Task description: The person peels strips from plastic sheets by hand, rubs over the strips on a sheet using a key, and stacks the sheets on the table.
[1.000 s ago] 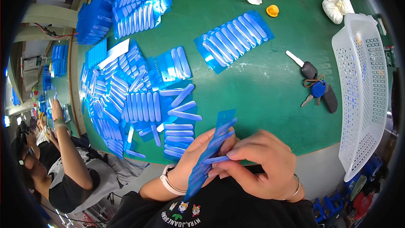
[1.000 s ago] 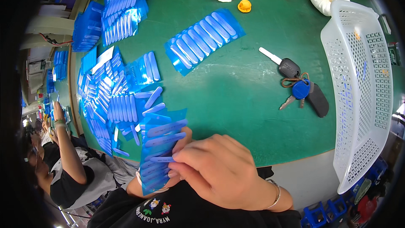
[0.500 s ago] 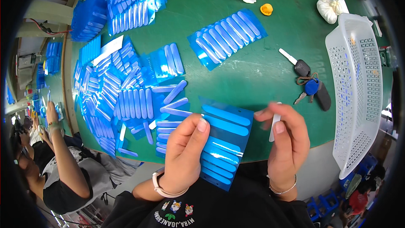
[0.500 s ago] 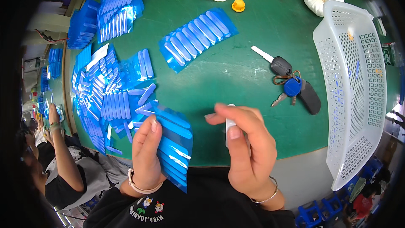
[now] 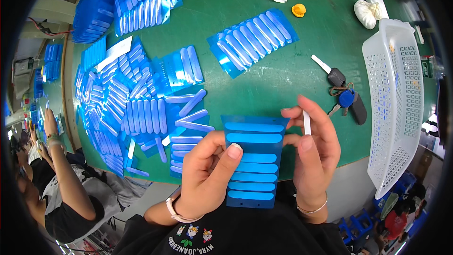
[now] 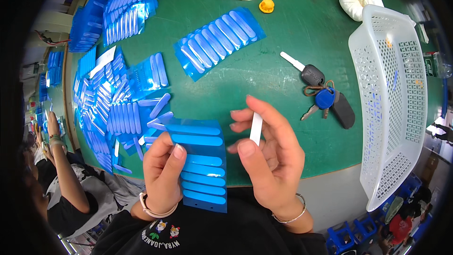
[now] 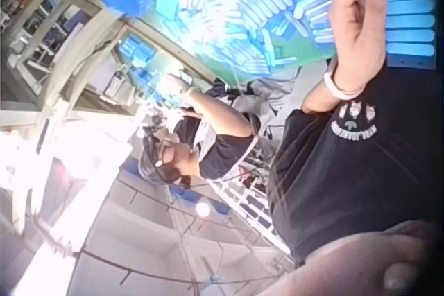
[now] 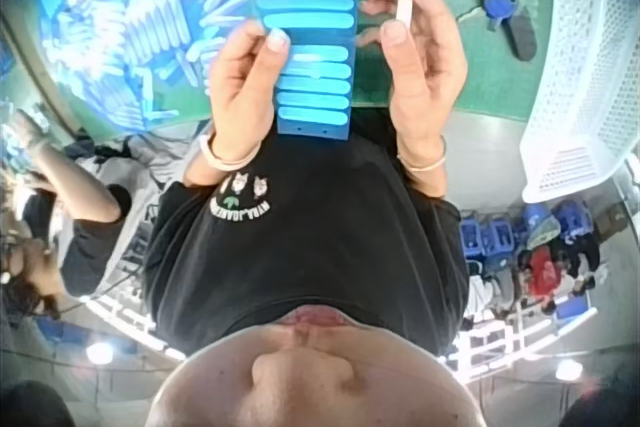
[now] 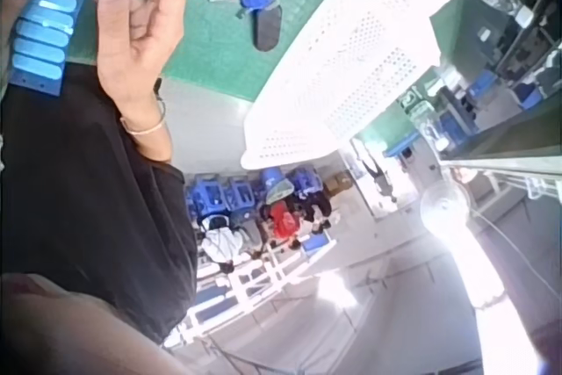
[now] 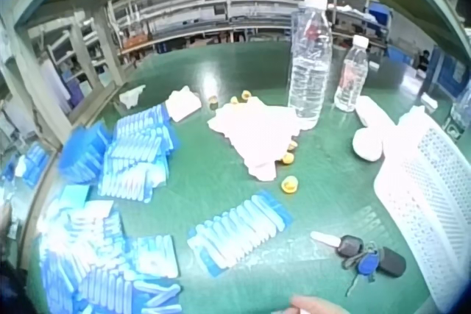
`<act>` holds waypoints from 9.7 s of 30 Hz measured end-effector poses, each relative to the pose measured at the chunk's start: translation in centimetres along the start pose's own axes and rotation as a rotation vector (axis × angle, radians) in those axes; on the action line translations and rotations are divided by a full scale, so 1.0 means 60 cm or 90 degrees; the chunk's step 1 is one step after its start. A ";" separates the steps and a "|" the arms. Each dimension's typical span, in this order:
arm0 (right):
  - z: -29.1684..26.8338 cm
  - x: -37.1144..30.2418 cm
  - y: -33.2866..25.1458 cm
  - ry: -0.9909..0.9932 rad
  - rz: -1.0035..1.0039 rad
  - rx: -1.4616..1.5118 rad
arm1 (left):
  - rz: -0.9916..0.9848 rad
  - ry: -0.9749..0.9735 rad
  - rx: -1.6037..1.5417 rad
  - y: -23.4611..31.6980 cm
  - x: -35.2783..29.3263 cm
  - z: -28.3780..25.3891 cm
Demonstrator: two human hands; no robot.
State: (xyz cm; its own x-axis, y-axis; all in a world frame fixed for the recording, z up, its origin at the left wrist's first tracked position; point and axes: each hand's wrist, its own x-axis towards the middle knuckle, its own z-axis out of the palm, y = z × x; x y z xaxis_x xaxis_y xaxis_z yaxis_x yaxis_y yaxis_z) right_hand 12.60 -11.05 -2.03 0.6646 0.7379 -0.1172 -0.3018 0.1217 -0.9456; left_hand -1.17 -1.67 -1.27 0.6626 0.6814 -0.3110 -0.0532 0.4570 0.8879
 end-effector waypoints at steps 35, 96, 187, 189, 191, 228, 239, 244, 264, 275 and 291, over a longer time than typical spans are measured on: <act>-0.010 0.013 -0.002 0.020 0.151 0.136 | -0.049 0.070 0.018 0.001 0.012 0.013; -0.049 0.010 -0.016 -0.118 0.118 0.056 | -0.167 -0.014 0.055 0.021 0.011 0.017; -0.045 -0.017 -0.027 0.018 -0.302 -0.465 | -0.122 -0.022 0.269 0.034 0.022 0.023; -0.045 -0.020 -0.020 0.034 -0.255 -0.424 | -0.034 -0.032 0.552 0.038 0.027 0.033; -0.049 -0.021 -0.001 0.058 -0.227 -0.444 | 0.054 -0.004 0.628 0.024 0.036 0.045; -0.104 0.057 -0.084 -0.084 0.066 -0.460 | 0.272 -0.321 0.995 -0.012 0.045 0.015; -0.081 0.068 -0.060 -0.033 -0.027 -0.597 | 0.225 -0.323 0.945 -0.008 0.044 0.012; -0.078 0.090 -0.064 -0.071 -0.176 -0.887 | 0.246 -0.299 0.956 -0.011 0.044 0.009; -0.055 0.099 -0.055 -0.259 -0.205 -0.654 | 0.060 -0.012 0.326 0.012 0.081 0.026; -0.055 0.098 -0.058 -0.261 -0.182 -0.602 | -0.073 -0.082 0.135 0.015 0.079 0.017; -0.041 0.107 -0.060 -0.247 -0.224 -0.609 | -0.010 0.020 0.160 0.008 0.078 0.020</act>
State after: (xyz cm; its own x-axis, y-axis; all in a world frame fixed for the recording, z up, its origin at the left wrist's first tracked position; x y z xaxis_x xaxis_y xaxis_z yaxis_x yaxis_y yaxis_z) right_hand 19.63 -8.39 -0.09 0.2980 0.9424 0.1517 0.6317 -0.0756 -0.7715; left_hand 2.82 1.05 -1.92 0.6378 0.6947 -0.3325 0.1470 0.3139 0.9380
